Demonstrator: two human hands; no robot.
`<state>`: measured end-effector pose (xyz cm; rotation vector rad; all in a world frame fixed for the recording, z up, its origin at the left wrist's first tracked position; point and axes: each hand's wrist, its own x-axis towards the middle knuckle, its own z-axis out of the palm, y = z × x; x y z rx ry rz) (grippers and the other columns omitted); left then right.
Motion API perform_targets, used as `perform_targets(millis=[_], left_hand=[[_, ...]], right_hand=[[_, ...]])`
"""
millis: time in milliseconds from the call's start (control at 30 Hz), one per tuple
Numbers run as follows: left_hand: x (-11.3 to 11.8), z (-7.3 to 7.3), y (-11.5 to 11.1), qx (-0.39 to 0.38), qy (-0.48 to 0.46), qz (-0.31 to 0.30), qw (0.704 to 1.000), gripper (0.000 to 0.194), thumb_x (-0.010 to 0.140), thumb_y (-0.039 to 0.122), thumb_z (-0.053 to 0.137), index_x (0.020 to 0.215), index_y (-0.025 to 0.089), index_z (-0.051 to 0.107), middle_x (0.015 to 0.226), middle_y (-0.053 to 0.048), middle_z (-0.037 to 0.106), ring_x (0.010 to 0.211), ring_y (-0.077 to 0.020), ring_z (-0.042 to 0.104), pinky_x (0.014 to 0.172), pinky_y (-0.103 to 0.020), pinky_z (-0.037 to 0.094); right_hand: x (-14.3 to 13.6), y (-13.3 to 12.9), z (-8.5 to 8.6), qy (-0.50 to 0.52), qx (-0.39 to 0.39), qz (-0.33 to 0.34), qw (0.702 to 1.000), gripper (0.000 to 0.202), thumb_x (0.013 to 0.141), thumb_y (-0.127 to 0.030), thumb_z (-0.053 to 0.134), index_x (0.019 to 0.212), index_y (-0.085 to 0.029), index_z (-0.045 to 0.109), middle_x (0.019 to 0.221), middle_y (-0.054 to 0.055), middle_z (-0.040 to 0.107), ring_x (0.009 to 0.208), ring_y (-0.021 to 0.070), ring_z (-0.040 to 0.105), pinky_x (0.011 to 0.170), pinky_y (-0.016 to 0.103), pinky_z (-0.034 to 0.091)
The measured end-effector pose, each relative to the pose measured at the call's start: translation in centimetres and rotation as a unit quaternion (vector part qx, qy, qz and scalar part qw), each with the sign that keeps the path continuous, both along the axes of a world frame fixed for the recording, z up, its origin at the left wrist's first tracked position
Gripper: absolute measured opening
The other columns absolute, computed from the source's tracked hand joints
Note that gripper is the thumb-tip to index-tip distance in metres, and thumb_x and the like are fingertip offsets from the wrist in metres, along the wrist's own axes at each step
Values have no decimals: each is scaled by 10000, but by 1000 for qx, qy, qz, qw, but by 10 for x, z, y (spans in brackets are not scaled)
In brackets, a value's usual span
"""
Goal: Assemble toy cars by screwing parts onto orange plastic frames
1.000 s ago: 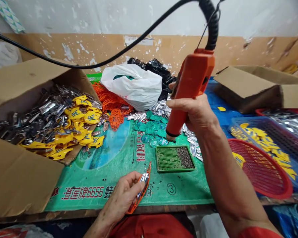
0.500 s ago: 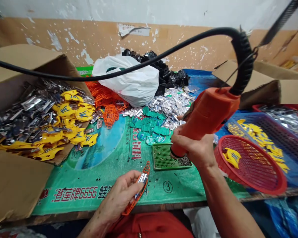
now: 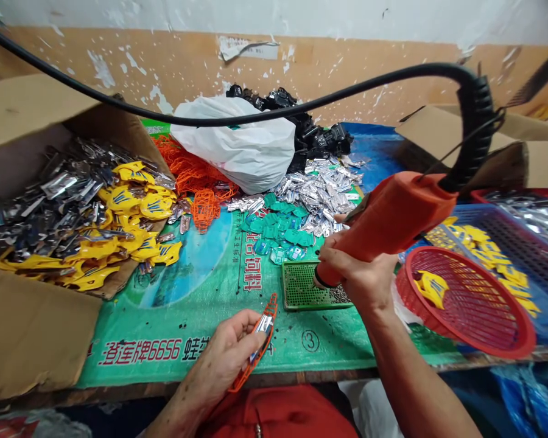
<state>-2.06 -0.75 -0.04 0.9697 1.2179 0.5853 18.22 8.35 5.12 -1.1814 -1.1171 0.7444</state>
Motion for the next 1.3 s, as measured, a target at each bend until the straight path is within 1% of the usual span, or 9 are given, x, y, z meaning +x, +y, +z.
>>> perform_targets(millis=[367, 500, 633, 733, 833, 900, 1033, 1133, 1300], left_hand=[[5, 4, 1, -9, 6, 23, 1000, 280, 800, 448, 594, 781, 170, 563, 634, 50, 472, 563, -94, 362, 524, -216, 286], [5, 4, 1, -18, -3, 29, 999, 283, 790, 446, 605, 801, 165, 578, 645, 46, 482, 562, -91, 367, 520, -213, 286], [6, 4, 1, -15, -16, 39, 999, 248, 780, 399, 612, 849, 165, 567, 687, 36, 516, 598, -94, 407, 540, -211, 299], [6, 6, 2, -8, -17, 43, 999, 214, 775, 358, 611, 853, 163, 569, 702, 25, 542, 615, -100, 434, 558, -217, 314], [7, 9, 2, -4, -12, 49, 999, 177, 769, 314, 606, 848, 158, 577, 700, 24, 548, 625, -107, 453, 584, -226, 336], [8, 11, 2, -2, -12, 57, 998, 157, 758, 283, 611, 843, 154, 583, 719, 17, 562, 662, -119, 483, 619, -236, 359], [9, 11, 3, 6, -36, 70, 997, 142, 740, 258, 626, 825, 150, 592, 750, 6, 586, 709, -135, 510, 660, -254, 372], [10, 8, 3, 6, -56, 81, 995, 134, 735, 255, 635, 812, 154, 590, 733, 16, 579, 689, -127, 499, 650, -255, 360], [10, 3, 1, 12, -70, 88, 994, 146, 736, 249, 638, 836, 152, 595, 761, 8, 594, 696, -127, 509, 649, -260, 361]], right_hand=[[-1, -1, -2, 9, 4, 12, 1000, 166, 534, -152, 741, 616, -188, 601, 578, -37, 615, 502, 120, 551, 498, 282, 474], [-2, -3, -3, -1, 12, 22, 1000, 170, 552, -145, 734, 563, -187, 570, 564, -34, 602, 516, 126, 552, 503, 285, 477], [1, -2, -4, -2, 9, 2, 1000, 161, 544, -151, 761, 583, -176, 607, 576, -24, 613, 513, 130, 555, 495, 285, 470], [5, 0, 0, 37, 11, 7, 999, 190, 552, -166, 784, 674, -170, 638, 624, -14, 637, 519, 134, 569, 517, 298, 476], [3, -4, 14, 85, 46, 18, 995, 241, 555, -154, 780, 759, -181, 653, 634, -17, 635, 532, 142, 582, 547, 313, 487], [-2, -11, 26, 122, 57, 41, 990, 317, 561, -133, 759, 855, -201, 660, 613, -25, 622, 519, 149, 573, 538, 317, 481], [-17, -29, 39, 177, 30, 146, 973, 468, 638, -130, 725, 1080, -252, 630, 631, -16, 631, 573, 170, 583, 565, 326, 491], [-29, -39, 37, 196, 12, 195, 961, 488, 646, -187, 789, 1092, -291, 620, 660, -15, 638, 608, 171, 587, 591, 325, 507], [-40, -42, 29, 181, 1, 230, 956, 532, 642, -265, 823, 1120, -308, 595, 677, -23, 639, 625, 172, 582, 612, 342, 519]])
